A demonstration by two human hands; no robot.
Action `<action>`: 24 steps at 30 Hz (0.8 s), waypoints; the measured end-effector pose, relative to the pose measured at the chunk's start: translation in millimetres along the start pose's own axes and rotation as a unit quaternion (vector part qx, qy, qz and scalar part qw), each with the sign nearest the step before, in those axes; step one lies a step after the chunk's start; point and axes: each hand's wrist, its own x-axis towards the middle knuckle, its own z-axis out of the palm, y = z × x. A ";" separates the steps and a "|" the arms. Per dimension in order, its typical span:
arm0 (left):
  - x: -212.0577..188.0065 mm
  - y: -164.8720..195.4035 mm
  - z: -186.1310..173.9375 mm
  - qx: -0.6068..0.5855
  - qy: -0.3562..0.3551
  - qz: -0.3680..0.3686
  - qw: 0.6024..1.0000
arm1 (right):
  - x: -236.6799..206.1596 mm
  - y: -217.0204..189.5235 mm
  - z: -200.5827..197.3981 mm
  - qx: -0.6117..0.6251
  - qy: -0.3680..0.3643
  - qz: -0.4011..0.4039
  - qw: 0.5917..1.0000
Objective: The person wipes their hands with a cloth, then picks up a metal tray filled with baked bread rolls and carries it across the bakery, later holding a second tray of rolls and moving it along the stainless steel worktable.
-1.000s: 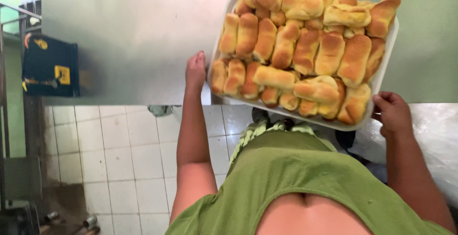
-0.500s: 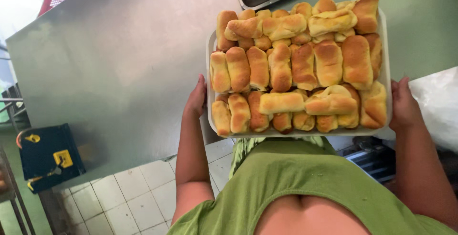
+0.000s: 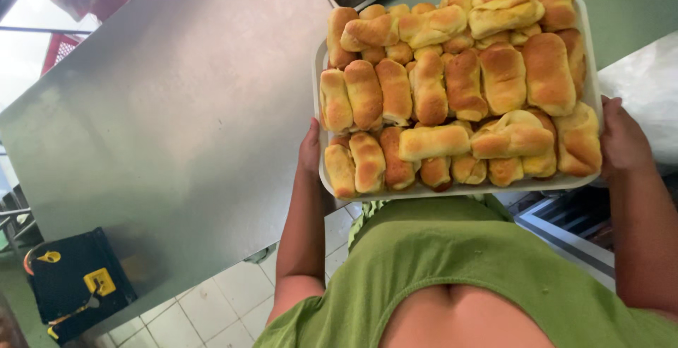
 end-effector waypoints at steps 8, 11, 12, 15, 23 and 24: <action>-4.4 34.5 72.4 -0.075 -0.091 0.023 0.993 | -10.7 -55.1 9.0 0.033 0.013 -0.080 0.996; -3.5 52.4 102.2 -0.124 -0.071 0.021 0.989 | -4.6 -75.4 19.8 0.082 -0.060 -0.083 0.991; -3.5 56.7 110.7 -0.155 -0.063 0.013 0.986 | -1.5 -81.5 22.7 0.080 -0.068 -0.099 0.990; -4.2 66.3 130.6 -0.111 -0.028 0.131 0.985 | 11.3 -98.5 26.3 0.084 -0.096 -0.128 0.984; -10.4 87.1 179.0 -0.101 -0.090 0.205 0.970 | 62.5 -141.8 36.5 0.171 -0.236 -0.145 0.946; -11.5 87.3 187.0 -0.091 -0.086 0.218 0.968 | 67.0 -148.4 37.4 0.165 -0.237 -0.147 0.946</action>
